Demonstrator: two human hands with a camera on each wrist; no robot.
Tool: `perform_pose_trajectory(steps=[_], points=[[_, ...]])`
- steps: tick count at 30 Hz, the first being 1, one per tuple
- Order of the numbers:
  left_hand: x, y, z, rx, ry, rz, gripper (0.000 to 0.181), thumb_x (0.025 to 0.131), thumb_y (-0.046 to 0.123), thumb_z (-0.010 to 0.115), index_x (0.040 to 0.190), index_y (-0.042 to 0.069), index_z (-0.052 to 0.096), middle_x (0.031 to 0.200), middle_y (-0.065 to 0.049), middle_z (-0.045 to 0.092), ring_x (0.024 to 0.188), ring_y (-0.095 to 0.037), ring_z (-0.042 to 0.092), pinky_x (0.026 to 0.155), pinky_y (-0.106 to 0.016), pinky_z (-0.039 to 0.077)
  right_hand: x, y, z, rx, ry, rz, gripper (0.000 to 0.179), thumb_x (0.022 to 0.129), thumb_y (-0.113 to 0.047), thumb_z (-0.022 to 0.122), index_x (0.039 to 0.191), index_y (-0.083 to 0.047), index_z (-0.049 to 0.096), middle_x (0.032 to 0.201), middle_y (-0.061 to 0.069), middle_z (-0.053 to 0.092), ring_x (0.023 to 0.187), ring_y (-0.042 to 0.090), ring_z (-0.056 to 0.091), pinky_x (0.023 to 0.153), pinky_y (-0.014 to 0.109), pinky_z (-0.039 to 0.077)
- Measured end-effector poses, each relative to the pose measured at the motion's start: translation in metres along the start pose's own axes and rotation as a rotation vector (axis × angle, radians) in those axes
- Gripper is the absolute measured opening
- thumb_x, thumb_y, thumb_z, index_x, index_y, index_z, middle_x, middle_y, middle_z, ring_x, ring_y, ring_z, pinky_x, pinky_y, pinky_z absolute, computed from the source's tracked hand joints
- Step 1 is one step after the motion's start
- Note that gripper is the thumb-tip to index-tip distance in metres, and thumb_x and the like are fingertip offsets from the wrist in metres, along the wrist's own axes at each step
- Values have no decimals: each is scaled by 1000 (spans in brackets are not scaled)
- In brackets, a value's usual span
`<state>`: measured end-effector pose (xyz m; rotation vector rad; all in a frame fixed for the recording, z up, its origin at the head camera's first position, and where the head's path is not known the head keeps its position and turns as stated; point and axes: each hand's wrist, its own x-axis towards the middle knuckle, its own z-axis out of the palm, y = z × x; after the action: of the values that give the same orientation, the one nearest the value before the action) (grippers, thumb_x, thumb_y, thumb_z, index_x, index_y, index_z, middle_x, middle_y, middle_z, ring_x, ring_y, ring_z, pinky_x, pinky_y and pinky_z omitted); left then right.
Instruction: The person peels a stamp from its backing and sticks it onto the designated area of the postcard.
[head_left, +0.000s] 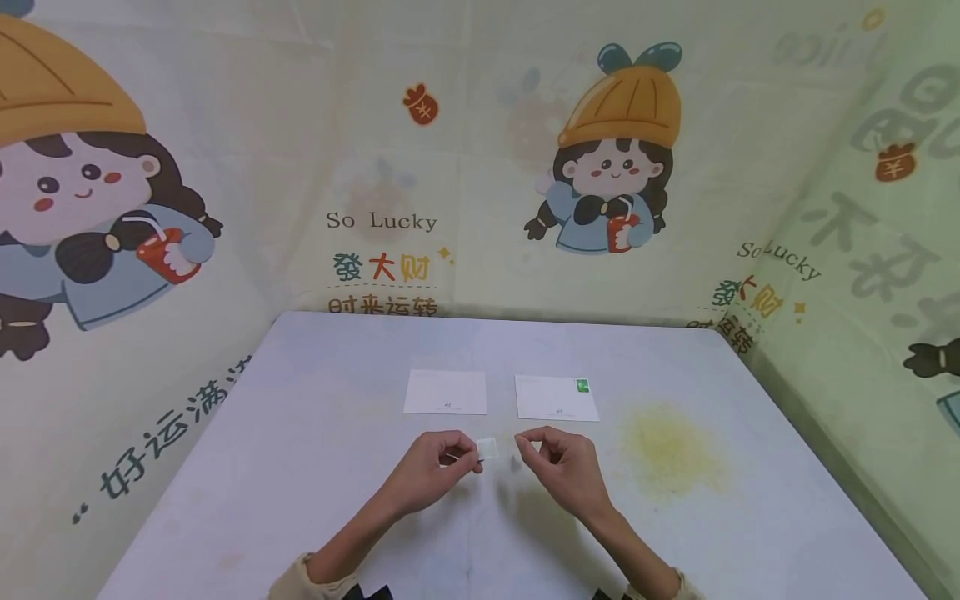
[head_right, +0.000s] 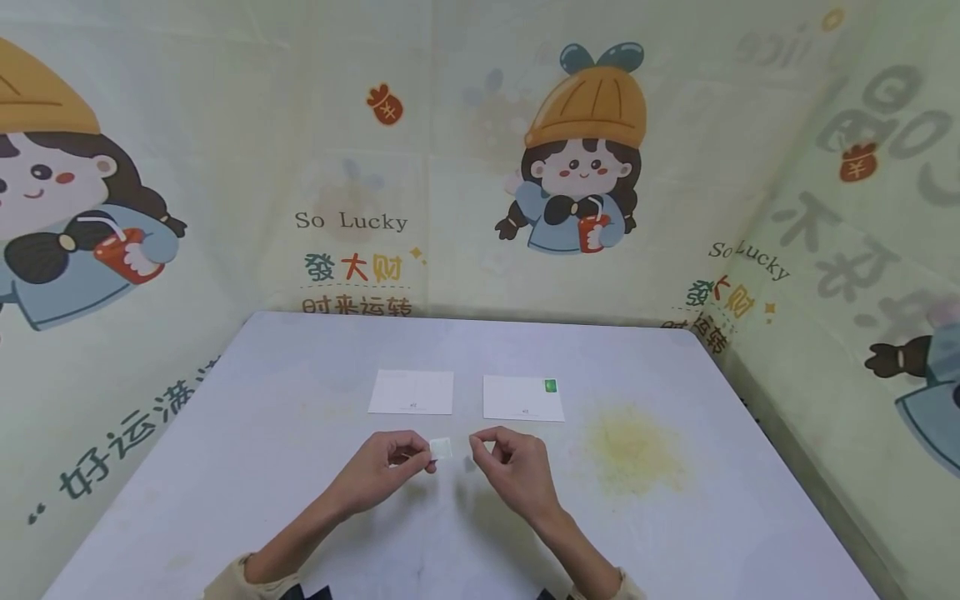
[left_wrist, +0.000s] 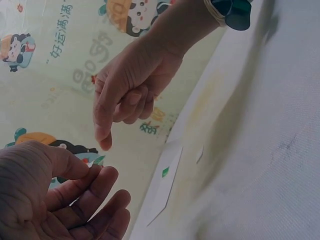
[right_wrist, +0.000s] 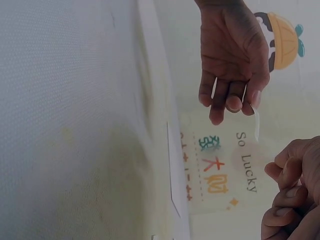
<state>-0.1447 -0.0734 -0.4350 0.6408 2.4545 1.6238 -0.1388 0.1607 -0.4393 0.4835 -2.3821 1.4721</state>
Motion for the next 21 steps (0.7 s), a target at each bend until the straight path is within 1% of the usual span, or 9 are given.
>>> perform_pose_trajectory(steps=[4,6,7,8,10,13,15,17,21], points=[[0,0,0,-6,3,-1,18,101,14,63,100,-1,72,89,-13,76,89,-34,71,74,-26,54,0,1,0,2,-1,-9,8,91,-9,77,90,-17,80,49,-15,40,45,-2,33,42,17,26],[0,0,0,-6,5,-2,18,100,15,63,99,-1,72,87,-11,76,88,-34,70,75,-26,53,-1,1,1,6,-4,-31,8,91,-9,77,91,-17,79,49,-15,40,45,-3,33,43,17,26],[-1,0,0,-8,5,-6,18,100,15,63,99,-1,72,86,-10,75,87,-33,70,74,-26,53,-2,1,2,6,-9,-55,9,91,-8,77,92,-17,79,50,-15,41,45,-4,33,42,16,26],[-1,0,0,-15,2,-9,18,100,15,63,99,-1,72,84,-8,74,86,-33,70,73,-26,52,-3,2,3,2,-15,-88,9,90,-7,77,92,-16,79,50,-15,41,45,-6,32,42,15,26],[-2,0,1,-29,-7,-18,18,100,15,64,99,-1,72,81,-5,73,83,-33,68,72,-26,50,-6,1,6,-27,-33,-185,11,89,-4,77,94,-15,79,50,-14,42,46,-9,31,41,12,26],[-3,-1,2,-52,-23,-31,19,100,15,64,99,-2,72,78,-1,70,80,-32,67,69,-25,47,-8,-1,10,-115,-53,-357,14,86,-2,79,94,-13,78,50,-14,43,50,-14,28,42,8,25],[-4,-1,3,-62,-33,-35,19,100,14,64,99,-3,72,77,0,70,79,-32,67,68,-25,47,-8,-3,12,-181,-53,-444,15,84,-2,80,94,-14,79,50,-15,43,52,-15,26,44,6,24],[-4,0,3,-66,-40,-37,19,100,15,64,99,-3,72,76,-1,70,79,-32,68,68,-25,47,-8,-5,13,-235,-47,-492,16,82,-3,80,94,-14,79,49,-16,42,53,-15,24,46,4,23],[-4,2,3,-82,-55,-48,20,100,15,64,100,-3,72,77,-2,70,79,-32,68,68,-26,47,-8,-8,14,-296,-40,-543,20,78,-2,81,94,-13,79,50,-17,43,54,-14,24,47,4,23]])
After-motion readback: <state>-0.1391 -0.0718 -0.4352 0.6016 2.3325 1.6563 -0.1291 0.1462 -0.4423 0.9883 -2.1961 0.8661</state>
